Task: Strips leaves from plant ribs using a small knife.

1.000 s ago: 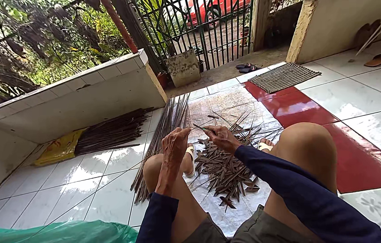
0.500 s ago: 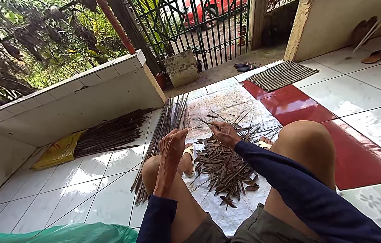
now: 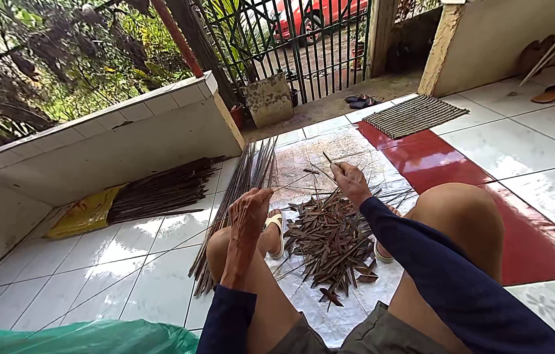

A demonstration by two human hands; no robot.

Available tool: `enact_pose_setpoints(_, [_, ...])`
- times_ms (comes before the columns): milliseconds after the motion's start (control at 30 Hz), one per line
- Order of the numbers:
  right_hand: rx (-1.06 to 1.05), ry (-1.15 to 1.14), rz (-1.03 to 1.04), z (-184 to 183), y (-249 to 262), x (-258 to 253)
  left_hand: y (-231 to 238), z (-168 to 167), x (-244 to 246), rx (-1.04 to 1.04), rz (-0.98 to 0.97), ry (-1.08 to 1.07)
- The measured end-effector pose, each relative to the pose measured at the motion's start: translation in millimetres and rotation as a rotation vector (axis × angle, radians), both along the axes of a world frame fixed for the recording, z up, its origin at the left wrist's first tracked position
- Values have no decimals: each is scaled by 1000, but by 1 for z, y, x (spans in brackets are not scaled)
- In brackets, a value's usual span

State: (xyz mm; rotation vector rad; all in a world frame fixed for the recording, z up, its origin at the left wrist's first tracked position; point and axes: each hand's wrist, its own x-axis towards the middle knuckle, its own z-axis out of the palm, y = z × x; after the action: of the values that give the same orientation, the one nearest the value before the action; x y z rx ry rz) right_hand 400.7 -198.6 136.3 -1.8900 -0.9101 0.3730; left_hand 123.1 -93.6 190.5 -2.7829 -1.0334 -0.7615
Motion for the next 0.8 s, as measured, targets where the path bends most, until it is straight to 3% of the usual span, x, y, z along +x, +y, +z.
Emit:
enact_pose_setpoints(167, [210, -49, 256, 56, -15, -6, -2, 14, 1, -56, -40, 84])
enact_pose_setpoints(333, [115, -190, 539, 60, -10, -9, -2, 26, 12, -42, -193, 126])
enact_pose_setpoints(467, [78, -144, 634, 59, -14, -7, 2, 47, 21, -33, -290, 129])
enact_pose_setpoints(700, [122, -229, 501, 99, -48, 34, -8, 82, 31, 198, -396, -199])
enact_pose_setpoints(767, [109, -241, 390, 129, -82, 52, -5, 89, 22, 86, -419, -252])
enact_pose_setpoints(800, [18, -194, 228, 164, -101, 36, 2, 87, 15, -39, -448, -274])
